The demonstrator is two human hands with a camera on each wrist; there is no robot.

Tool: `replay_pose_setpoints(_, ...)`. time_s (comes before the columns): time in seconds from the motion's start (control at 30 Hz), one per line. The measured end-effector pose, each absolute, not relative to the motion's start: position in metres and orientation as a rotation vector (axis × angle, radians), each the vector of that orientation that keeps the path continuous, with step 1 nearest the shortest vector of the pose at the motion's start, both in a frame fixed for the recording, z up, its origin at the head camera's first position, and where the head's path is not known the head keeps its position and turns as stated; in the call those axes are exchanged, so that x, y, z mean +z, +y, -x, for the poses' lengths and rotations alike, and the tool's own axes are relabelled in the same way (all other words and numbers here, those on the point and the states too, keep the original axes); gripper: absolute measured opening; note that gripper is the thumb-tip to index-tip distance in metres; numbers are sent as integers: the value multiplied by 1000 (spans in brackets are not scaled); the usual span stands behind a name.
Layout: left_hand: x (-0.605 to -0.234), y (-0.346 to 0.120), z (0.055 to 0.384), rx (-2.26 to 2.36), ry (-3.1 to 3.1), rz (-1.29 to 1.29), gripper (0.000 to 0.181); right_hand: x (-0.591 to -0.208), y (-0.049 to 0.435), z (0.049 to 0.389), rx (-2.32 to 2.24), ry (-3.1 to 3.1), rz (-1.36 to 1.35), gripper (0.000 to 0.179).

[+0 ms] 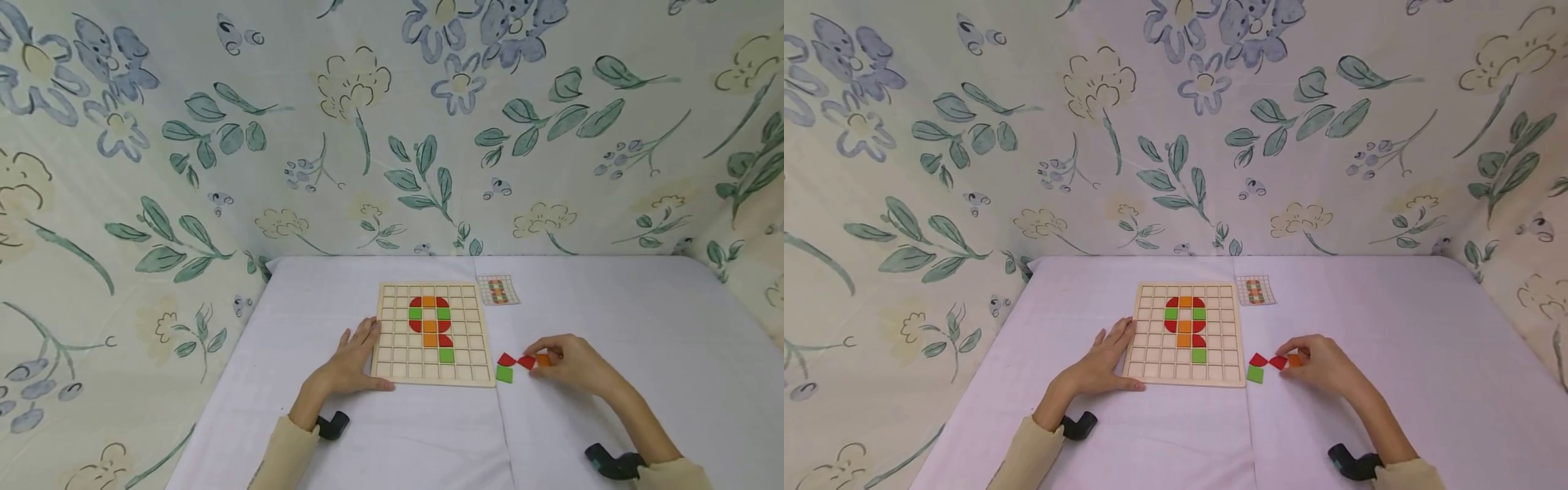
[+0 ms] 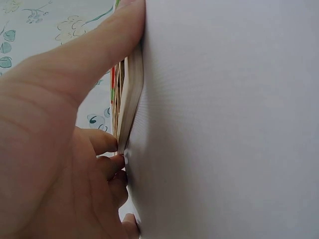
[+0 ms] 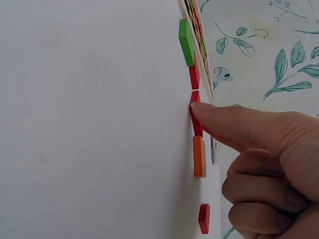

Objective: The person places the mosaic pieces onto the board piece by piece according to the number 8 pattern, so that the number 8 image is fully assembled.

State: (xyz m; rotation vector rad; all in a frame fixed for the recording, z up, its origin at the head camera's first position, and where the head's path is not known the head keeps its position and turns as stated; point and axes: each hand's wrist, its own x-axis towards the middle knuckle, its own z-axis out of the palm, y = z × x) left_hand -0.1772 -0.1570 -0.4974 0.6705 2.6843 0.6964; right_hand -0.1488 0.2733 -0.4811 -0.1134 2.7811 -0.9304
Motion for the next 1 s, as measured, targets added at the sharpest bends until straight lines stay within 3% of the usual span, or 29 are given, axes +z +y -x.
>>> replay_pose_setpoints(0.47, -500, -156, 178, 683, 2688, -668, 127, -488, 272, 148, -869, 2915, 69, 24)
replay_pose_setpoints(0.77, -501, -156, 178, 686, 2695, -666, 127, -483, 277, 150, -1026, 2765, 279, 28)
replay_pose_setpoints(1.0, -501, -156, 178, 678, 2702, -666, 127, -486, 276, 150, -991, 2793, 211, 26)
